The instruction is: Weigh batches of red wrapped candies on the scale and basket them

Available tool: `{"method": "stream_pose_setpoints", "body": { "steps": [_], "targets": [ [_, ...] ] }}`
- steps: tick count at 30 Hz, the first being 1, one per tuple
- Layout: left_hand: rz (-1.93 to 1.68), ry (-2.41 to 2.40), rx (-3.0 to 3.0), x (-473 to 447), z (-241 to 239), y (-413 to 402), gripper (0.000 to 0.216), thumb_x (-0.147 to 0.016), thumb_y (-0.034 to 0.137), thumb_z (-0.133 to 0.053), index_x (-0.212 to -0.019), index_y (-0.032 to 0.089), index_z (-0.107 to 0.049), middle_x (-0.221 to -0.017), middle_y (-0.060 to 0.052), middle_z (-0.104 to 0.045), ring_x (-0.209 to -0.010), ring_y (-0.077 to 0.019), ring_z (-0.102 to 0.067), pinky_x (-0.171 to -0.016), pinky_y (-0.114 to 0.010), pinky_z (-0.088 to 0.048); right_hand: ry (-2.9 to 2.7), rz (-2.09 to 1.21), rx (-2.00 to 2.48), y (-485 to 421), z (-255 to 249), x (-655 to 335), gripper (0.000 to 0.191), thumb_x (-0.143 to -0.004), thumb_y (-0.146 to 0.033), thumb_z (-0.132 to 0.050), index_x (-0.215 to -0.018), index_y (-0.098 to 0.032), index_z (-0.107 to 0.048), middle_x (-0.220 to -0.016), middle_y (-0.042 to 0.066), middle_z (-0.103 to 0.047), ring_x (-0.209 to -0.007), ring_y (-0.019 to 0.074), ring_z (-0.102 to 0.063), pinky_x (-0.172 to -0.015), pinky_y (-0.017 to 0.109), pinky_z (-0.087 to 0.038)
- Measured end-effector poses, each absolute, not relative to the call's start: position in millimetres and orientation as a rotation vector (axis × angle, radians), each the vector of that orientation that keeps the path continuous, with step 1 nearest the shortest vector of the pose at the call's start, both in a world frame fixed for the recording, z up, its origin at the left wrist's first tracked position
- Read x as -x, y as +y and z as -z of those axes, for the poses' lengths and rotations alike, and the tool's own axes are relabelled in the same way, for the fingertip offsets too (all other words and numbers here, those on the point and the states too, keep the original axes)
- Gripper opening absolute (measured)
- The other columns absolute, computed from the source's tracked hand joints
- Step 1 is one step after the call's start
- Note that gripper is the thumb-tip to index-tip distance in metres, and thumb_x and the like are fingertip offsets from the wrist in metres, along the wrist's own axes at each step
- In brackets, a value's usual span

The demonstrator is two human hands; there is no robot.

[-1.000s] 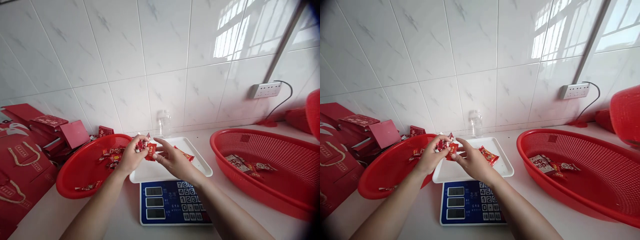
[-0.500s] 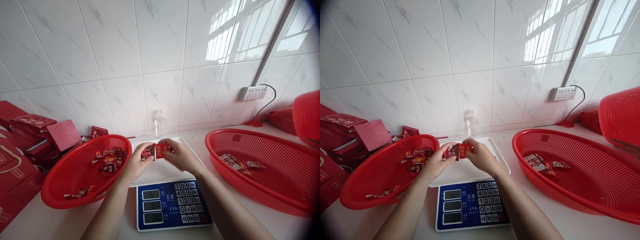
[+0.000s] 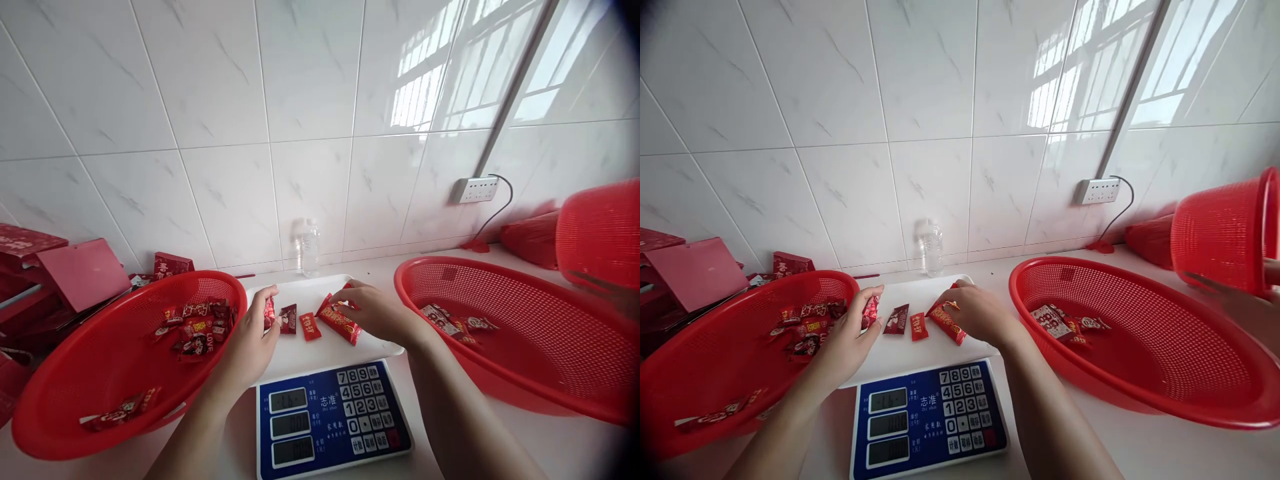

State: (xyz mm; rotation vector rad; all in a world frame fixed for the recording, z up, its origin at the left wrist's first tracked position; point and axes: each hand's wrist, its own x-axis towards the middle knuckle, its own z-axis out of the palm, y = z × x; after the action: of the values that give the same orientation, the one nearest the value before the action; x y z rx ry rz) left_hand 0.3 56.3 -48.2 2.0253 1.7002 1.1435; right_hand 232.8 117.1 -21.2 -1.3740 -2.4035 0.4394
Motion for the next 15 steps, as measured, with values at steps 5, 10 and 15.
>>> {"method": "stream_pose_setpoints", "body": {
  "steps": [5, 10, 15],
  "targets": [
    [-1.067, 1.564, -2.15, -8, 51, 52, 0.033, -0.091, 0.015, -0.04, -0.121, 0.025, -0.035, -0.142, -0.014, -0.048, -0.128, -0.0218, -0.051, -0.1, -0.039, -0.046, -2.536, -0.39, 1.464, 124, 25, -233, 0.012, -0.071, -0.02, -0.063, -0.082, -0.021, -0.069, -0.094, 0.007, -0.06, -0.081, 0.0207, -0.057, -0.062, 0.029, -0.041],
    [-0.843, 1.492, -2.252, -7, 45, 48, 0.021, -0.092, 0.013, -0.035, -0.104, 0.026, -0.048, -0.135, -0.007, -0.051, -0.131, -0.0213, -0.046, -0.099, -0.035, -0.046, -2.503, -0.319, 1.422, 133, 43, -213, 0.014, -0.079, -0.011, -0.053, -0.076, -0.018, -0.064, -0.09, 0.009, -0.059, -0.083, 0.0212, -0.054, -0.068, 0.031, -0.04],
    [-0.781, 1.51, -2.255, -8, 38, 40, 0.026, -0.091, 0.012, -0.036, -0.105, 0.027, -0.052, -0.125, -0.006, -0.047, -0.11, -0.0188, -0.056, -0.088, -0.031, -0.049, -2.469, -0.296, 1.278, 129, 51, -196, 0.026, -0.093, -0.013, -0.041, -0.086, -0.02, -0.065, -0.093, 0.008, -0.06, -0.088, 0.0197, -0.053, -0.075, 0.03, -0.041]
  ]
}}
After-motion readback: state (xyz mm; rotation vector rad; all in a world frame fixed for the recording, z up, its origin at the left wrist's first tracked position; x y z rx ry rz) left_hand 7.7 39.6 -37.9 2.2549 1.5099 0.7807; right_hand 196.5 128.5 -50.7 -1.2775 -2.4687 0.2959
